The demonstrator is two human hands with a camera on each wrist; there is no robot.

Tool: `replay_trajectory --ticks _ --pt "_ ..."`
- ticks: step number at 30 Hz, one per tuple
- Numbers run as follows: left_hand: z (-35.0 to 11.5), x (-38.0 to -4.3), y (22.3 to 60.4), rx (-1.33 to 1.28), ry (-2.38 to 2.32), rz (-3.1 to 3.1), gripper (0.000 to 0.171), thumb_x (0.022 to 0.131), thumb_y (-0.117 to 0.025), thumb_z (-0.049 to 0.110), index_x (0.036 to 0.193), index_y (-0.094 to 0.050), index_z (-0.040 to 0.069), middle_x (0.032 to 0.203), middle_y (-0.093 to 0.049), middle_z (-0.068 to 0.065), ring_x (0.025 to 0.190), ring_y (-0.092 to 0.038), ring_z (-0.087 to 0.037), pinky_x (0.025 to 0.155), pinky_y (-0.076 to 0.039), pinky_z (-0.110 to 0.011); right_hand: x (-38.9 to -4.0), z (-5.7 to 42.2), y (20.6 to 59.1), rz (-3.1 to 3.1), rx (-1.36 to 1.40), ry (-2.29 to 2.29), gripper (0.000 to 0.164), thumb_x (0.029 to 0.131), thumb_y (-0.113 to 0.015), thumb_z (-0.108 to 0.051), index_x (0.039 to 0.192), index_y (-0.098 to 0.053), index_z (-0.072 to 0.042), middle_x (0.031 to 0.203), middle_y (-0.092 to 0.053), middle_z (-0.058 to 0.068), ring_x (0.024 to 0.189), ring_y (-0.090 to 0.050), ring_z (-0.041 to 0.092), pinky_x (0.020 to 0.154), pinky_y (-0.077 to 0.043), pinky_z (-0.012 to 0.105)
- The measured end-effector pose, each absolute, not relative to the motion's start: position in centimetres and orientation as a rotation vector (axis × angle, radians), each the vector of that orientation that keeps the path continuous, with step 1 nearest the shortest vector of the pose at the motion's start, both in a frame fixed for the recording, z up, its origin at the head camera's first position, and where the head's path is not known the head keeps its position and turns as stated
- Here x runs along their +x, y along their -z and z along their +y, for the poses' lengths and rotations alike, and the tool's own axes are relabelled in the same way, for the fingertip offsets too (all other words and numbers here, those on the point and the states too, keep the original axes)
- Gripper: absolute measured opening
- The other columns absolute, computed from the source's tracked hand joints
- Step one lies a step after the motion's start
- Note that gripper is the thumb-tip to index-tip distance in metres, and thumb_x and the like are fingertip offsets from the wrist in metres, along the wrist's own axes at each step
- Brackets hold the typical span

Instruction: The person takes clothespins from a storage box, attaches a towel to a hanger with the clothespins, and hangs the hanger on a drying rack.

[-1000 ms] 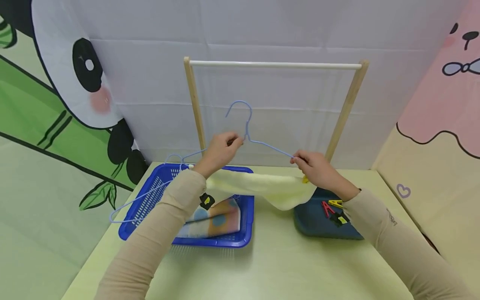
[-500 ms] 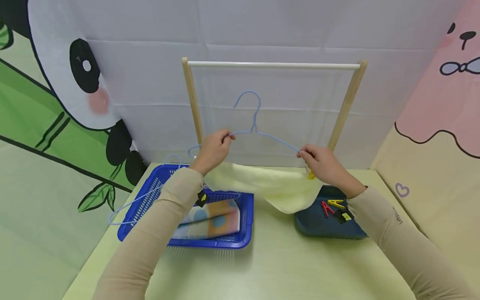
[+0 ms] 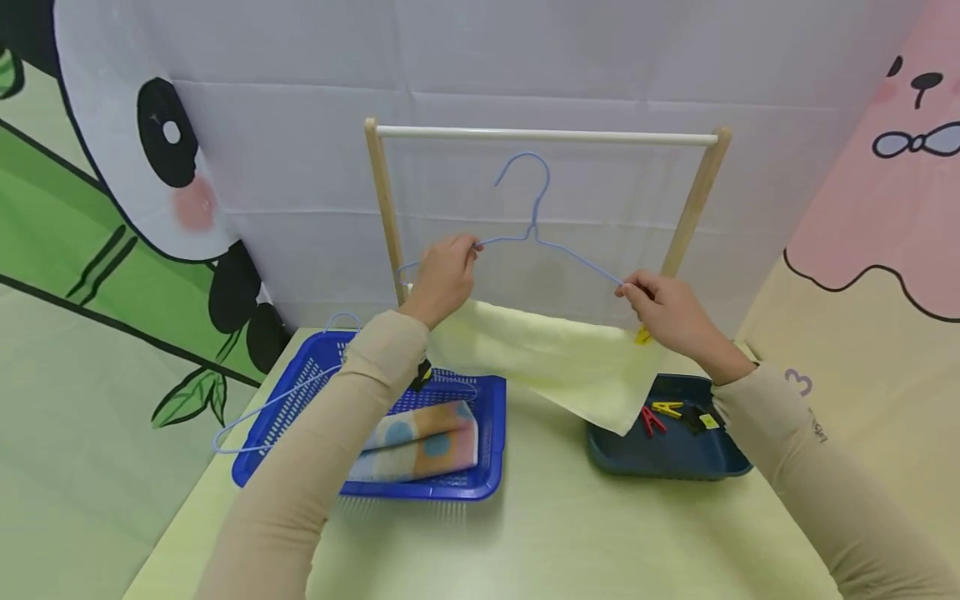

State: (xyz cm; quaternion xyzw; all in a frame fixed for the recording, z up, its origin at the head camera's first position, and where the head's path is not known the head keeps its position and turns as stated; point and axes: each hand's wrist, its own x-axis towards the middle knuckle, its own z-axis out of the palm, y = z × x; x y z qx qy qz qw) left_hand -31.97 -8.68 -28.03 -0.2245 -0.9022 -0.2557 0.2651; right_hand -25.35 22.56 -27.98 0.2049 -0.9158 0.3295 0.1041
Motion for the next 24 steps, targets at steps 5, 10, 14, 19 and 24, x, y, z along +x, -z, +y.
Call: replay_trajectory --ticks 5,10,14,19,24 --pt "-8.0 -32.6 27.5 -0.627 0.660 -2.435 0.023 0.099 -0.042 0.008 0.107 -0.062 0.001 0.103 -0.066 -0.010 0.098 -0.061 -0.026 0.089 -0.042 -0.041 -25.3 22.8 27.5 -2.687 0.561 -0.952 0.035 0.103 -0.038 -0.027 0.107 -0.062 -0.001 0.070 -0.050 0.012 0.050 -0.037 0.020 0.048 -0.033 0.028" --pt "-7.3 -33.0 26.6 -0.608 0.616 -2.451 0.022 0.100 -0.042 0.008 0.107 -0.062 0.002 0.105 -0.067 -0.008 0.100 -0.062 -0.025 0.090 -0.041 -0.041 -25.1 22.9 27.0 -2.672 0.517 -0.916 0.035 0.103 -0.038 -0.025 0.109 -0.062 -0.001 0.072 -0.050 0.010 0.056 -0.040 0.022 0.051 -0.034 0.029" --pt "-6.7 -33.2 25.6 -0.570 0.583 -2.490 0.023 0.101 -0.041 0.011 0.110 -0.062 0.005 0.108 -0.066 -0.006 0.102 -0.061 -0.024 0.091 -0.040 -0.041 -25.1 22.9 26.4 -2.670 0.469 -0.921 0.034 0.103 -0.038 -0.024 0.110 -0.061 0.000 0.072 -0.049 0.010 0.053 -0.039 0.022 0.048 -0.034 0.029" --pt "-6.1 -33.6 24.5 -0.515 0.515 -2.544 0.022 0.100 -0.043 0.011 0.112 -0.062 0.007 0.109 -0.066 -0.006 0.103 -0.059 -0.023 0.090 -0.039 -0.041 -25.3 22.9 25.6 -2.669 0.408 -0.928 0.036 0.103 -0.037 -0.027 0.110 -0.062 -0.002 0.070 -0.048 0.009 0.046 -0.034 0.019 0.043 -0.031 0.028" --pt "-5.8 -33.9 23.5 -0.470 0.470 -2.577 0.022 0.101 -0.042 0.010 0.112 -0.061 0.009 0.109 -0.065 -0.005 0.102 -0.059 -0.023 0.087 -0.039 -0.039 -25.7 22.8 24.9 -2.668 0.391 -0.925 0.038 0.102 -0.036 -0.030 0.111 -0.062 -0.004 0.070 -0.047 0.009 0.046 -0.034 0.019 0.045 -0.031 0.029"
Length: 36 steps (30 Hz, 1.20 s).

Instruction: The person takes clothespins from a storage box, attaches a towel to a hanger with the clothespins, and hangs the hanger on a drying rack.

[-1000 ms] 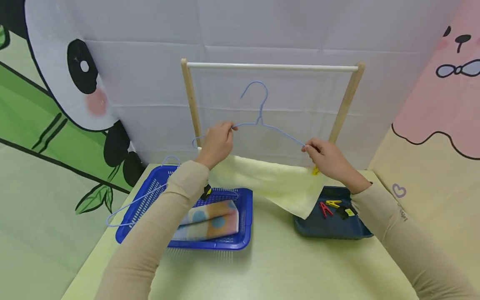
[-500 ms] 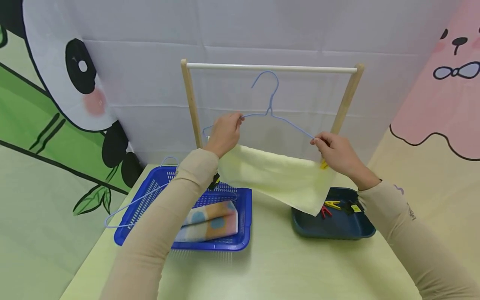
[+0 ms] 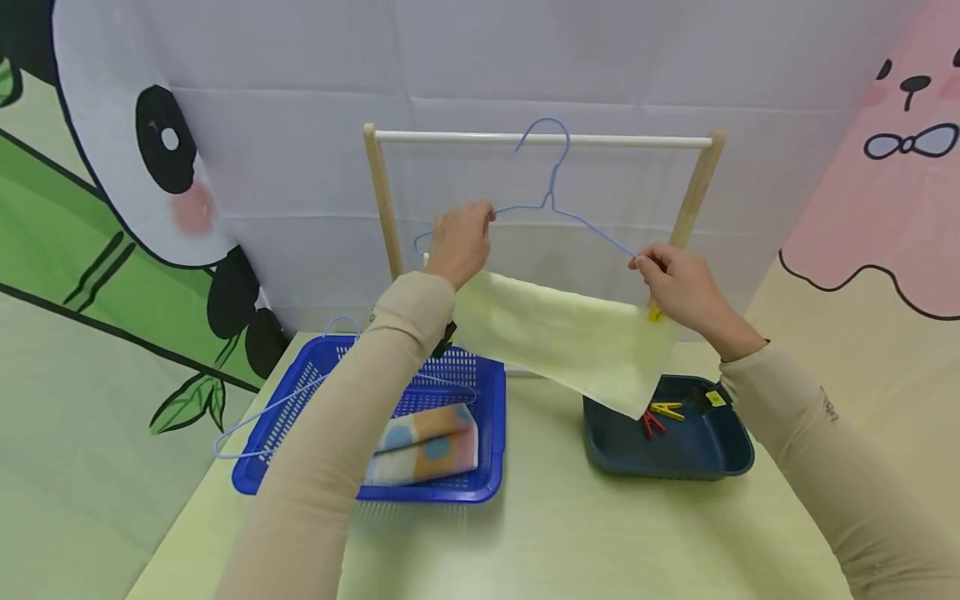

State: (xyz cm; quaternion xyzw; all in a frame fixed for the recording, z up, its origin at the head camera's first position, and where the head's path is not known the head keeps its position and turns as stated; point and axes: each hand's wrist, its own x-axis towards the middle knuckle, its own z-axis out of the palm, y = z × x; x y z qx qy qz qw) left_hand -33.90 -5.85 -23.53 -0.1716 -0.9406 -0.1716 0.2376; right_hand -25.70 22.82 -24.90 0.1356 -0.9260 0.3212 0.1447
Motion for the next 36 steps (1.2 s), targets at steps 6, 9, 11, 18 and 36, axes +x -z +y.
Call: replay_trajectory --ticks 6,9,11,18,36 --pt "-5.3 -34.6 22.6 -0.443 0.433 -2.589 0.021 0.101 -0.043 0.013 0.113 -0.061 0.011 0.108 -0.065 -0.003 0.099 -0.059 -0.023 0.083 -0.039 -0.037 -26.3 23.0 24.4 -2.662 0.375 -0.938 0.038 0.102 -0.037 -0.031 0.109 -0.063 -0.004 0.069 -0.048 0.008 0.048 -0.035 0.020 0.046 -0.032 0.030" --pt "-5.0 -34.9 22.1 -0.424 0.413 -2.610 0.021 0.101 -0.044 0.014 0.114 -0.061 0.011 0.109 -0.065 -0.004 0.098 -0.059 -0.023 0.083 -0.039 -0.037 -26.6 23.2 24.4 -2.657 0.355 -0.952 0.038 0.102 -0.038 -0.032 0.108 -0.063 -0.004 0.069 -0.048 0.008 0.049 -0.036 0.020 0.047 -0.033 0.030" --pt "-4.8 -35.0 21.7 -0.409 0.405 -2.617 0.021 0.101 -0.045 0.016 0.114 -0.061 0.011 0.108 -0.065 -0.004 0.097 -0.059 -0.024 0.082 -0.039 -0.037 -26.9 23.2 24.3 -2.654 0.344 -0.968 0.037 0.102 -0.038 -0.031 0.108 -0.063 -0.005 0.068 -0.048 0.009 0.050 -0.037 0.020 0.048 -0.033 0.030" --pt "-4.6 -35.7 21.3 -0.387 0.386 -2.629 0.023 0.101 -0.044 0.020 0.114 -0.061 0.012 0.107 -0.066 -0.004 0.097 -0.059 -0.025 0.081 -0.039 -0.037 -27.4 23.1 23.8 -2.697 0.308 -1.046 0.036 0.102 -0.037 -0.029 0.108 -0.062 -0.005 0.070 -0.050 0.009 0.054 -0.039 0.020 0.050 -0.034 0.030" --pt "-4.5 -36.4 21.0 -0.354 0.418 -2.678 0.024 0.101 -0.044 0.020 0.116 -0.060 0.010 0.107 -0.064 -0.006 0.097 -0.058 -0.026 0.083 -0.039 -0.038 -27.9 22.9 23.6 -2.710 0.287 -1.106 0.035 0.102 -0.038 -0.031 0.110 -0.061 -0.005 0.071 -0.047 0.008 0.053 -0.038 0.017 0.049 -0.035 0.029"
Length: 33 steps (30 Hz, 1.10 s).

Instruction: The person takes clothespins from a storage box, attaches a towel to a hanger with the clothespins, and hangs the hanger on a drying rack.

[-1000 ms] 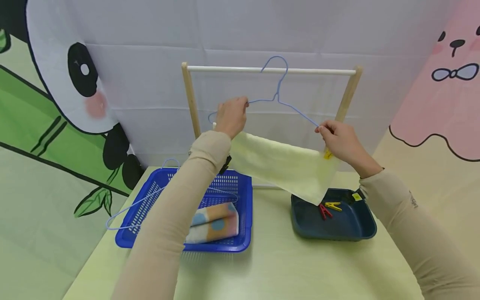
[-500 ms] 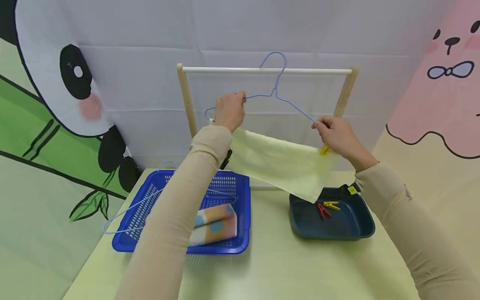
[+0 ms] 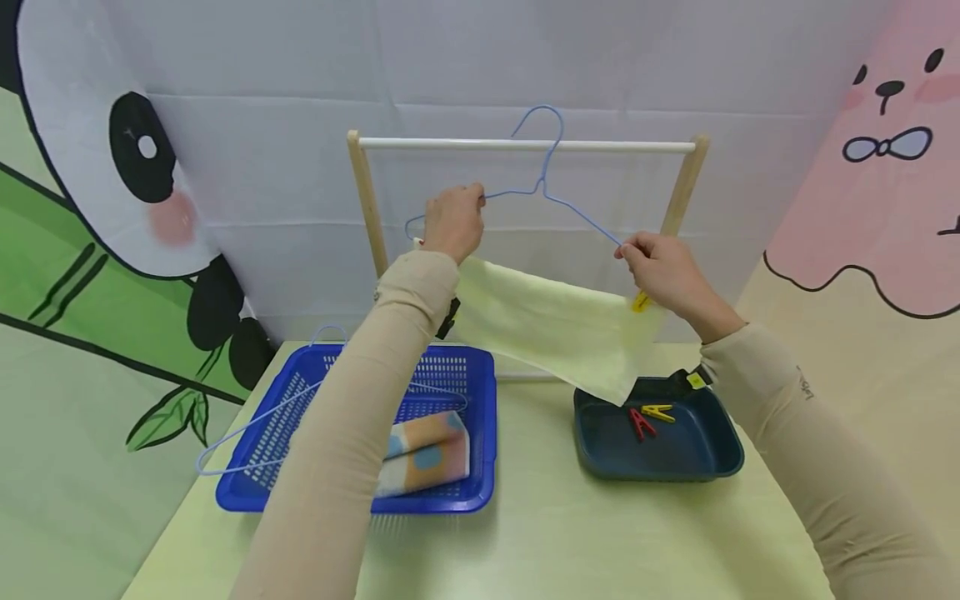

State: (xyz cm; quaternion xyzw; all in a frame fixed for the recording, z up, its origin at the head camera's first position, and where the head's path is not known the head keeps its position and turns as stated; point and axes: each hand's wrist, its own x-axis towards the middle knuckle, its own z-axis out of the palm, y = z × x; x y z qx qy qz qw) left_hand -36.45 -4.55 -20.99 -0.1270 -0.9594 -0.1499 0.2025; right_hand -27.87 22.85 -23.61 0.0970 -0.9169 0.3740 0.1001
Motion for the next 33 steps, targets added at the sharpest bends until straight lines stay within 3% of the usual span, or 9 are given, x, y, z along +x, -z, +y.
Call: replay_trajectory --ticks 11,33 --pt "-4.6 -36.7 22.1 -0.399 0.455 -2.664 0.022 0.100 -0.046 0.017 0.110 -0.062 0.006 0.098 -0.065 -0.008 0.089 -0.059 -0.025 0.081 -0.045 -0.036 -27.7 22.5 24.0 -2.716 0.292 -1.094 0.031 0.102 -0.040 -0.025 0.105 -0.062 -0.004 0.069 -0.047 0.008 0.053 -0.038 0.018 0.051 -0.036 0.031" --pt "-4.2 -37.5 24.4 -0.413 0.640 -2.725 0.025 0.102 -0.041 0.017 0.118 -0.058 0.006 0.104 -0.057 -0.010 0.094 -0.054 -0.023 0.079 -0.045 -0.034 -27.2 22.2 25.9 -2.705 0.266 -0.971 0.030 0.102 -0.041 -0.023 0.105 -0.062 -0.002 0.067 -0.046 0.009 0.047 -0.035 0.017 0.045 -0.034 0.030"
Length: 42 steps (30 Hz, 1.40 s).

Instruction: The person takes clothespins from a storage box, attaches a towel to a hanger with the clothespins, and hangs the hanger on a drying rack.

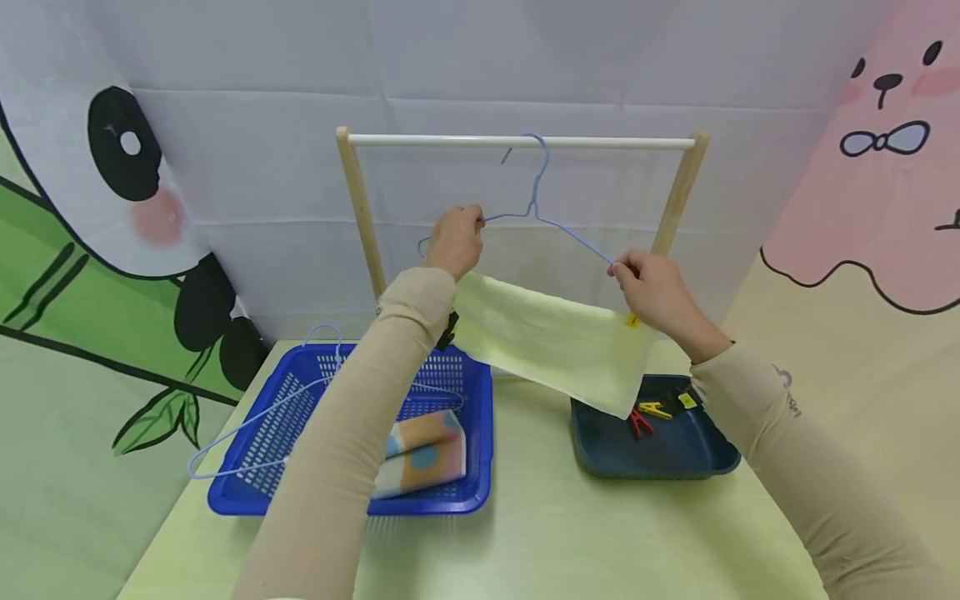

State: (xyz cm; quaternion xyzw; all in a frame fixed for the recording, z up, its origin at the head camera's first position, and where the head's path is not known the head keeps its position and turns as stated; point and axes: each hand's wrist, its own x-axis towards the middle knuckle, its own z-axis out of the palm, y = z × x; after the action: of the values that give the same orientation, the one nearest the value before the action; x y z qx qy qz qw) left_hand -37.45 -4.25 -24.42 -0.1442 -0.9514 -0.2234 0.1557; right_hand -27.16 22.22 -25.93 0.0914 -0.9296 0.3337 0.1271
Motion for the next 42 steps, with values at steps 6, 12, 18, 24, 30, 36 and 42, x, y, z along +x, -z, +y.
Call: replay_trajectory --ticks 6,12,18,24,30,36,42 --pt "-3.6 -37.3 24.7 -0.370 0.608 -2.736 0.030 0.102 -0.040 0.018 0.124 -0.057 0.009 0.113 -0.054 -0.011 0.104 -0.051 -0.027 0.084 -0.044 -0.037 -26.7 22.3 25.5 -2.718 0.277 -0.904 0.033 0.103 -0.039 -0.025 0.106 -0.061 -0.001 0.066 -0.045 0.008 0.047 -0.035 0.018 0.046 -0.034 0.030" --pt "-3.0 -37.3 24.9 -0.403 0.508 -2.797 0.040 0.102 -0.037 0.019 0.140 -0.043 0.009 0.135 -0.046 -0.016 0.122 -0.044 -0.033 0.097 -0.040 -0.042 -26.7 22.7 25.7 -2.720 0.250 -0.889 0.032 0.102 -0.039 -0.024 0.107 -0.061 -0.001 0.070 -0.046 0.010 0.050 -0.037 0.019 0.048 -0.034 0.030" --pt "-2.8 -37.6 25.2 -0.432 0.566 -2.867 0.048 0.102 -0.035 0.017 0.149 -0.028 0.012 0.147 -0.033 -0.013 0.132 -0.035 -0.032 0.104 -0.032 -0.043 -26.6 22.9 25.8 -2.728 0.226 -0.904 0.032 0.102 -0.039 -0.024 0.108 -0.061 -0.001 0.071 -0.048 0.010 0.050 -0.037 0.018 0.047 -0.034 0.030" --pt "-3.0 -37.7 25.2 -0.487 0.614 -2.919 0.051 0.102 -0.032 0.017 0.151 -0.019 0.012 0.152 -0.025 -0.012 0.137 -0.027 -0.029 0.109 -0.024 -0.041 -26.5 22.8 25.8 -2.729 0.235 -0.889 0.032 0.102 -0.039 -0.024 0.108 -0.061 -0.001 0.073 -0.050 0.010 0.051 -0.037 0.018 0.048 -0.034 0.030" --pt "-3.5 -37.7 24.8 -0.495 0.624 -2.914 0.052 0.101 -0.033 0.017 0.151 -0.020 0.012 0.152 -0.024 -0.012 0.138 -0.025 -0.030 0.109 -0.023 -0.041 -26.4 22.3 26.0 -2.729 0.254 -0.895 0.031 0.102 -0.037 -0.020 0.107 -0.061 0.000 0.078 -0.053 0.013 0.054 -0.037 0.021 0.049 -0.033 0.030" --pt "-4.4 -37.4 24.4 -0.477 0.635 -2.903 0.052 0.101 -0.034 0.018 0.150 -0.021 0.010 0.152 -0.023 -0.014 0.137 -0.025 -0.031 0.109 -0.023 -0.043 -26.4 21.4 26.2 -2.735 0.281 -0.912 0.031 0.102 -0.038 -0.020 0.108 -0.061 -0.001 0.085 -0.058 0.013 0.050 -0.038 0.018 0.046 -0.035 0.029" --pt "-5.4 -37.2 24.3 -0.444 0.672 -2.908 0.053 0.100 -0.034 0.018 0.150 -0.020 0.008 0.152 -0.023 -0.014 0.137 -0.024 -0.032 0.109 -0.023 -0.044 -26.6 20.3 26.4 -2.719 0.344 -0.902 0.031 0.102 -0.040 -0.022 0.109 -0.061 -0.001 0.078 -0.055 0.012 0.049 -0.039 0.019 0.045 -0.035 0.030"
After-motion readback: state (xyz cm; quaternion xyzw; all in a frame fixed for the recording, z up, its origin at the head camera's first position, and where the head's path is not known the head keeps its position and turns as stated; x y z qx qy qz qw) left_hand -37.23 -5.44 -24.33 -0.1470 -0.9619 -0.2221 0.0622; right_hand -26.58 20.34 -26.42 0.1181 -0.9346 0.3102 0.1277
